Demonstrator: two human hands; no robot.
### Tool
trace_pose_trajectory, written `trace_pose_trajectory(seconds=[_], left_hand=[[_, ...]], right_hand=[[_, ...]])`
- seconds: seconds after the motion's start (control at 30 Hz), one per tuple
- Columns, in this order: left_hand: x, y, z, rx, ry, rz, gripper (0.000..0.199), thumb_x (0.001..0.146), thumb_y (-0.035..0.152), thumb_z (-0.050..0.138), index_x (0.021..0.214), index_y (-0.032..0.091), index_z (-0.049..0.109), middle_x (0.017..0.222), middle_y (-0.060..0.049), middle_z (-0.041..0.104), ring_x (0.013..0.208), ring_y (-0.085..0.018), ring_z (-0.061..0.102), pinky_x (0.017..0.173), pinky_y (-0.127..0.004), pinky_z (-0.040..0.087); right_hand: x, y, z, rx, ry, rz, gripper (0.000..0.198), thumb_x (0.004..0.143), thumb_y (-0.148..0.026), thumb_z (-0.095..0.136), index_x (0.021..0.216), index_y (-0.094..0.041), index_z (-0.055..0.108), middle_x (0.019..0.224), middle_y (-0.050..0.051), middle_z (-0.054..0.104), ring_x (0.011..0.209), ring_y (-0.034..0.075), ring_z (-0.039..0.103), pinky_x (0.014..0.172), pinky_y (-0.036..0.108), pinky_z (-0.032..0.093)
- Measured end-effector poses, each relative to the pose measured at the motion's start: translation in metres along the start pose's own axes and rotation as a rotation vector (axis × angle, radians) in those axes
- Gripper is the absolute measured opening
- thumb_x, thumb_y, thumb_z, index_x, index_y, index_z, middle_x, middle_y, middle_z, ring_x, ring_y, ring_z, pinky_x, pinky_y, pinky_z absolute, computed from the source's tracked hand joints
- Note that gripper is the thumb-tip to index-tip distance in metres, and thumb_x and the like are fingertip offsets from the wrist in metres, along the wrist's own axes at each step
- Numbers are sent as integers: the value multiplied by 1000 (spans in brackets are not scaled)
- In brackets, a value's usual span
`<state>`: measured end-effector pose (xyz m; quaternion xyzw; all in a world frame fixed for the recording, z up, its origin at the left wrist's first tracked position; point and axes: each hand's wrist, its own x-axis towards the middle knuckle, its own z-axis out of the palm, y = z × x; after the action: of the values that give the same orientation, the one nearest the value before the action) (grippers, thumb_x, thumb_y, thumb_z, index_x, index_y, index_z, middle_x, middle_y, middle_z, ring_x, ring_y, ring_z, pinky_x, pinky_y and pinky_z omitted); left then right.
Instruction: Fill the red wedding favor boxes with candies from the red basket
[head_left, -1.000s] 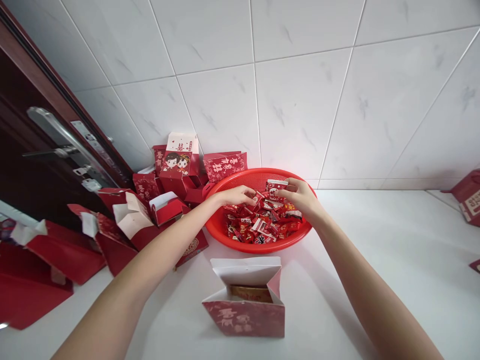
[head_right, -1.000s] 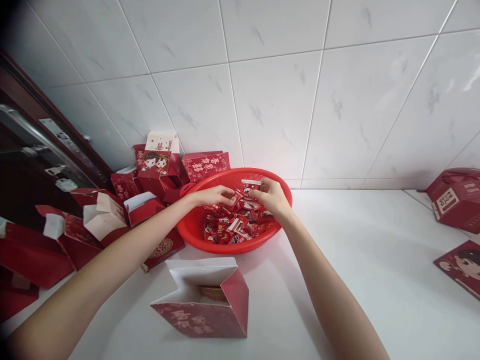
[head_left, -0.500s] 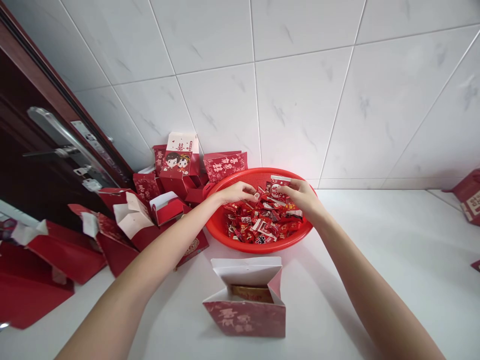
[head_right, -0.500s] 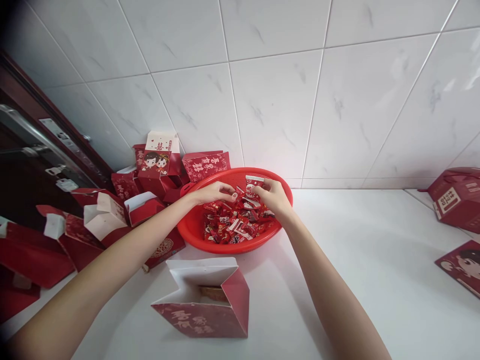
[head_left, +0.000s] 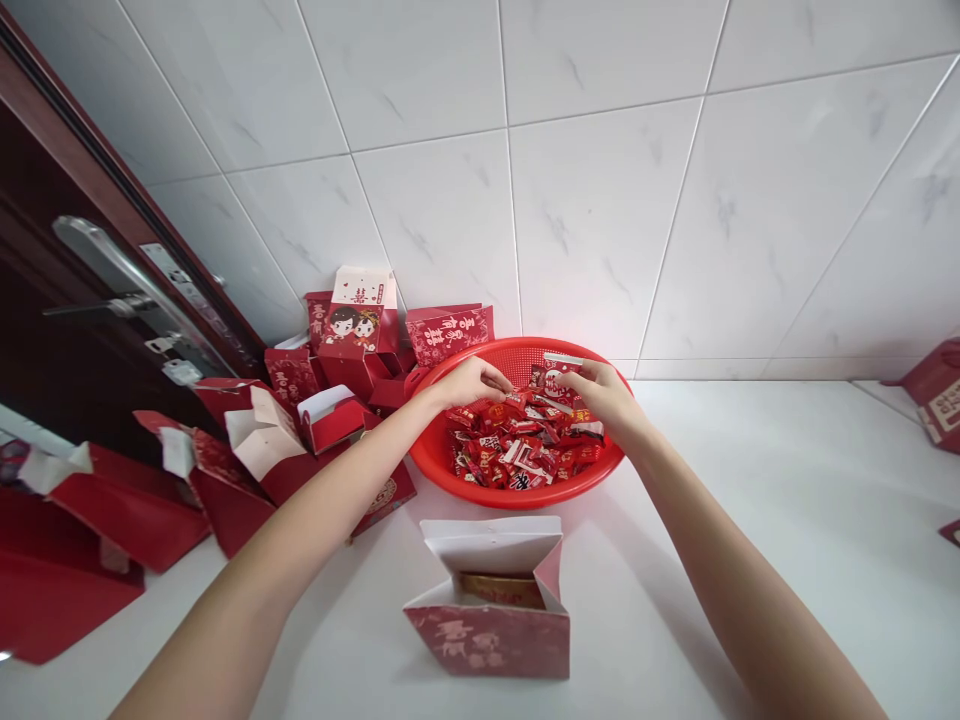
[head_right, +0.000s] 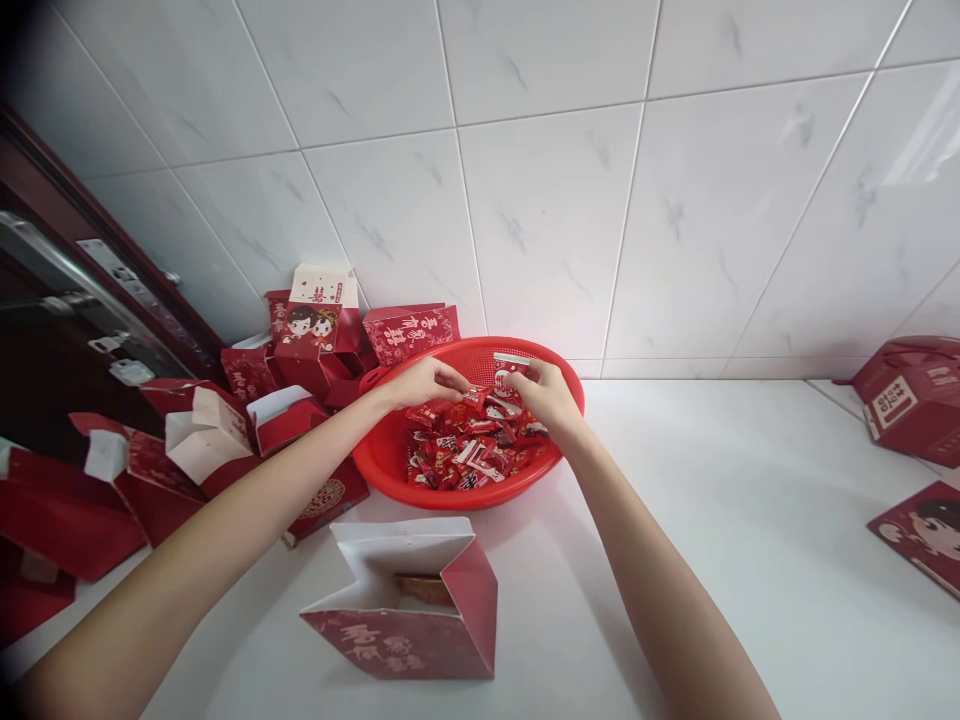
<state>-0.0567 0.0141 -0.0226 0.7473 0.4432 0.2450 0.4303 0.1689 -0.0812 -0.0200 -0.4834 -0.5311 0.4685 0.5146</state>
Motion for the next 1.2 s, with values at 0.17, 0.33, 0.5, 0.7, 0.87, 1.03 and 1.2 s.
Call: trace_pose_trajectory(seconds=[0.17,0.33,0.5,0.7,0.87,1.03,1.2], left_hand=[[-6,20,9,-210,102,109,37,51,20,89,86,16,79,93,-6,79,92,-21,71,93,-40,55],[-8,41,30,-343,152,202,38,51,22,91,86,14,77,89,-5,77,89,-20,71,95,-42,54],[-6,46,43,-424,144,172,38,52,19,91,87,14,77,92,-5,77,90,-20,70,96,-41,52],[-8,44,44,-506,29,11,29,64,32,90,84,14,79,90,-7,77,87,-20,71,87,-36,55],[-8,44,43,-606,38,11,33,57,33,95,78,14,78,82,-5,77,78,-17,70,85,-34,54],[-9,46,43,-707,-9,64,29,62,32,92,77,13,76,81,-5,77,77,-17,69,85,-34,53],[-9,46,44,-673,6,103,28,66,35,90,77,13,76,80,-5,76,76,-16,69,85,-35,54]], right_hand=[[0,-3,3,56,91,190,17,78,-26,67,94,-23,61,99,5,72,77,22,73,54,29,57],[0,-2,-2,127,36,184,28,80,-38,71,102,-25,61,100,4,74,78,23,74,54,30,57],[-1,-1,-7,212,-22,40,36,70,-39,84,97,-22,68,94,6,76,77,22,72,60,31,57],[0,0,-6,238,-23,-29,37,65,-40,86,89,-21,67,83,4,74,70,21,69,62,33,58],[2,1,-5,304,-57,-112,48,58,-46,91,90,-19,67,90,5,76,83,23,72,78,37,60],[1,0,-5,326,-115,-165,48,63,-47,90,95,-20,67,98,6,76,92,24,72,86,40,60],[1,-1,-5,309,-109,-182,49,62,-50,90,95,-20,69,99,7,77,93,25,73,87,39,60]])
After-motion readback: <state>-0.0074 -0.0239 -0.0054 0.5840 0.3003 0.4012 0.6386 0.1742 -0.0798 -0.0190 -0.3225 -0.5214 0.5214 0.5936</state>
